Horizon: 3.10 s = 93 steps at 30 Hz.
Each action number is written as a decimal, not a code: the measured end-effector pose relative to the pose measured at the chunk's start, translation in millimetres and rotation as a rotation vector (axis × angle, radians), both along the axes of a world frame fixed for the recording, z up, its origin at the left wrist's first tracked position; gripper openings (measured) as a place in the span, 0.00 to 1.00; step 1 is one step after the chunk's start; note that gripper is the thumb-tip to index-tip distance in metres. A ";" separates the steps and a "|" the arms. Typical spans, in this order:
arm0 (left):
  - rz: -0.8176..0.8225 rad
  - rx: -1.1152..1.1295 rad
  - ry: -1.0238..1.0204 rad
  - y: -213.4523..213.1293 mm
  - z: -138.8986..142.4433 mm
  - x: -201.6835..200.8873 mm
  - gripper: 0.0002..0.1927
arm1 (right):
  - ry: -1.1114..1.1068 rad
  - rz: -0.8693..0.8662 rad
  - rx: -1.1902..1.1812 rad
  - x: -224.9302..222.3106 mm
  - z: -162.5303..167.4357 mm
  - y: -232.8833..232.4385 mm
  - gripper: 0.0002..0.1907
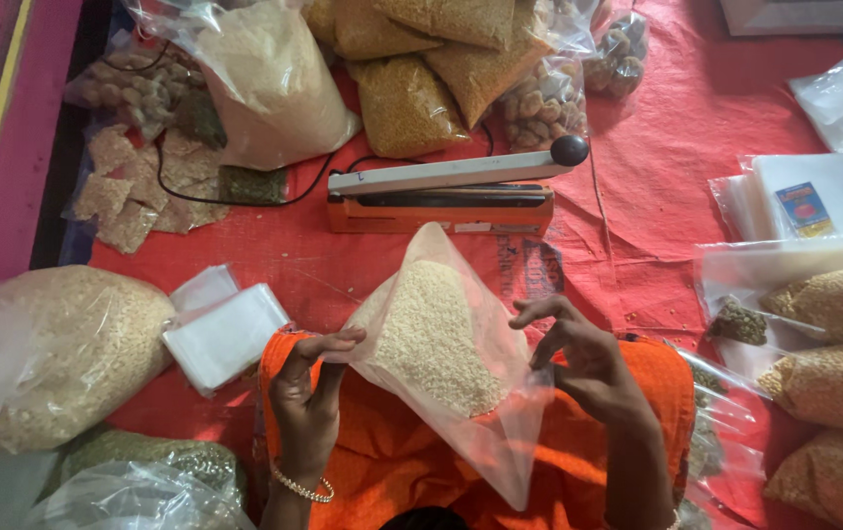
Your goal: The person sits on the floor and packages grains into clear plastic bags. They place the open bags on a digital scale, fill them with grains, and then use a handheld heat sealer to seal the bags shut. The sealed bags are then set aside.
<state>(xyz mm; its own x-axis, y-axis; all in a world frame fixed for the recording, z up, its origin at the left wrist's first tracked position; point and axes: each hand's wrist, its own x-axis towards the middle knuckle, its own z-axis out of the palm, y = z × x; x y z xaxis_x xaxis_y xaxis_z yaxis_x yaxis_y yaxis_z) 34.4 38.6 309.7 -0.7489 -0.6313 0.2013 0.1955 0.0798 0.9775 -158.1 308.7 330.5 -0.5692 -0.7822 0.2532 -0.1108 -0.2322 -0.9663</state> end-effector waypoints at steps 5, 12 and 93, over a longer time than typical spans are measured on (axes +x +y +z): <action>-0.005 0.031 0.014 -0.9 -4.3 -0.5 0.02 | -0.140 -0.127 -0.129 7.7 -32.0 -2.3 0.11; -0.006 0.060 0.039 -0.5 -7.0 -2.7 0.01 | -0.119 -0.087 -0.142 8.7 -34.7 3.7 0.21; 0.283 -0.376 -0.067 -58.6 -6.4 -108.8 0.07 | -0.152 -0.840 -0.110 -66.6 -69.2 -43.7 0.06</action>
